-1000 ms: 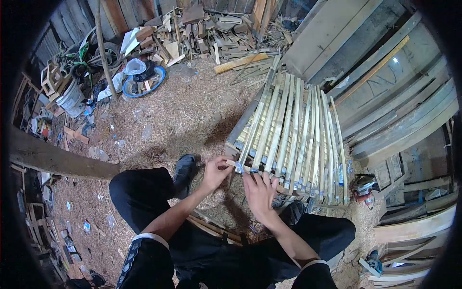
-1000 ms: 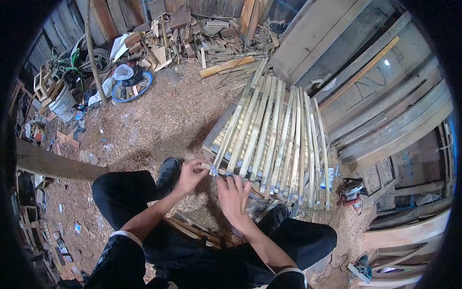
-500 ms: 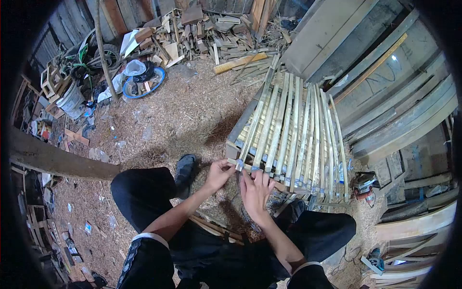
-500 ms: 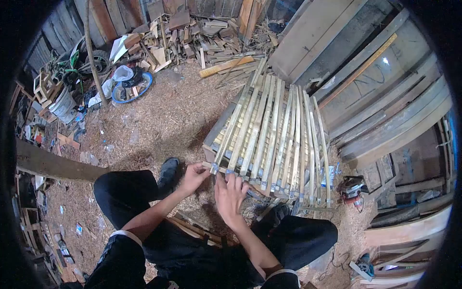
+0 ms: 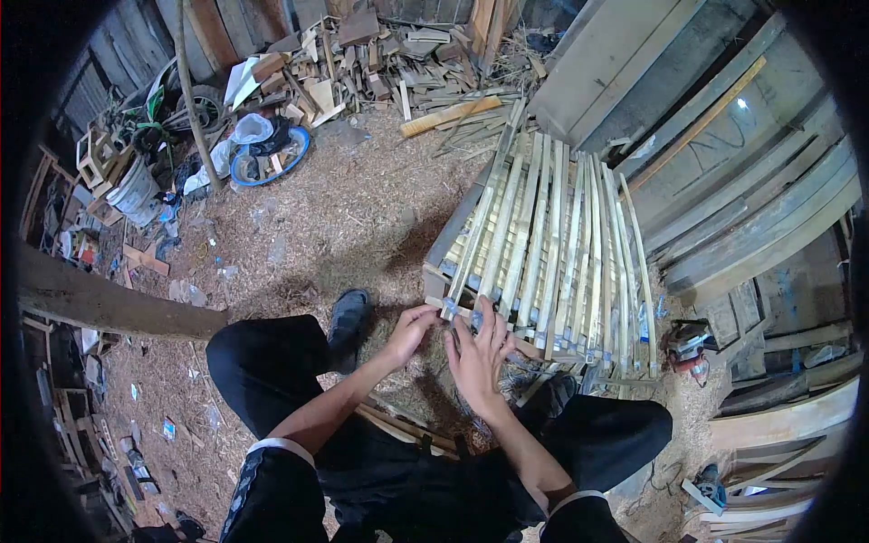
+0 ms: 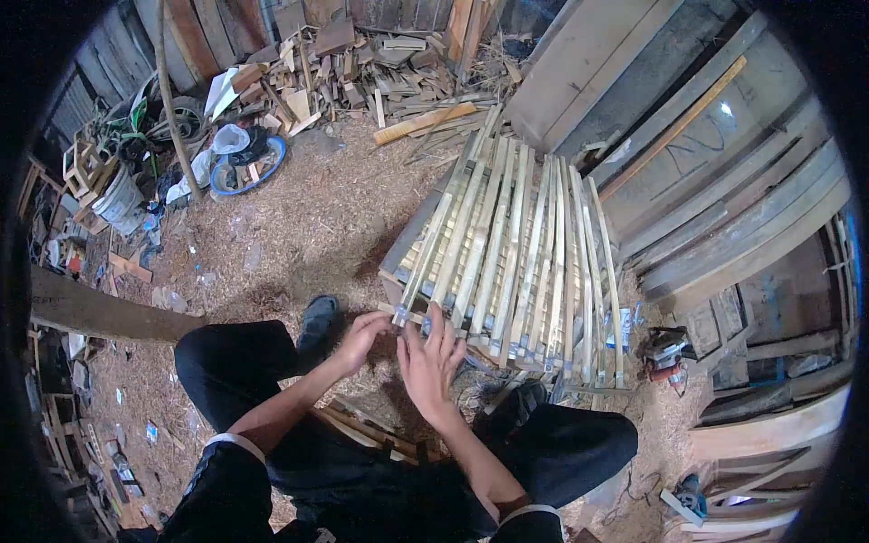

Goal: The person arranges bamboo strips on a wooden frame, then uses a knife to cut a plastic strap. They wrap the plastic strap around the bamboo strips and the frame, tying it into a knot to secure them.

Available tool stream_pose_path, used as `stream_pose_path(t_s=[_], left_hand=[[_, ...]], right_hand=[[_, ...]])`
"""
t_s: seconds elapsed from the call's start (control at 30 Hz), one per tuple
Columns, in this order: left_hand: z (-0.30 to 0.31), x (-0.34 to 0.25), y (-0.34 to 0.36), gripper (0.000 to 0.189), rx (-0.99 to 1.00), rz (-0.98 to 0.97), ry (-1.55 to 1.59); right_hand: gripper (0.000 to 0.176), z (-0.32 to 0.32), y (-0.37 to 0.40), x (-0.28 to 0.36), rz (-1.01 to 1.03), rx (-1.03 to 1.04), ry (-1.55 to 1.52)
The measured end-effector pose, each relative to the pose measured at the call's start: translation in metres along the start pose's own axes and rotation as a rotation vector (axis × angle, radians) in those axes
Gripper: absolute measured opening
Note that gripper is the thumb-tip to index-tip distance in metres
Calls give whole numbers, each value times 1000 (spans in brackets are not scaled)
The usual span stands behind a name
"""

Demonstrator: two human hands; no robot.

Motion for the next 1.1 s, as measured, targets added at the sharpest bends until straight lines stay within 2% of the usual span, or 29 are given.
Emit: stream_pose_path(t_s=[0.07,0.27,0.4,0.57,0.8,0.87,0.97,1.1], left_hand=[[9,14,2,25,-45,123,-29],[6,18,-1,23,-95,162,196],[3,14,-2,20,-70,180,197],[5,20,-4,28,-49,220,155],[-5,-11,-5,37,-132,233,274],[-2,-20,-6,42,-128,188,139],[7,-3,-12,36,-167,173,145],[4,-17,-14,26,-199,170,218]], right_hand=[[30,-3,0,-1,7,-9,9],[28,-10,-1,-6,24,-48,76],[25,-13,-2,-5,9,-42,78],[21,-10,-2,-5,14,-37,43],[16,21,-7,-2,-16,-69,-105],[16,30,-9,-2,-23,-67,-122],[20,33,-14,-8,-42,-44,-161],[25,28,-22,-17,-85,29,-177]])
Point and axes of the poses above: each hand's wrist, its own y-axis away from the middle knuckle, its own z-axis out of the back of the hand, x = y × z, the point moved 9 cm from there along -y, towards the middle knuckle, and after that the axes turned 14 degrees about -z, right-handed, at the moved point
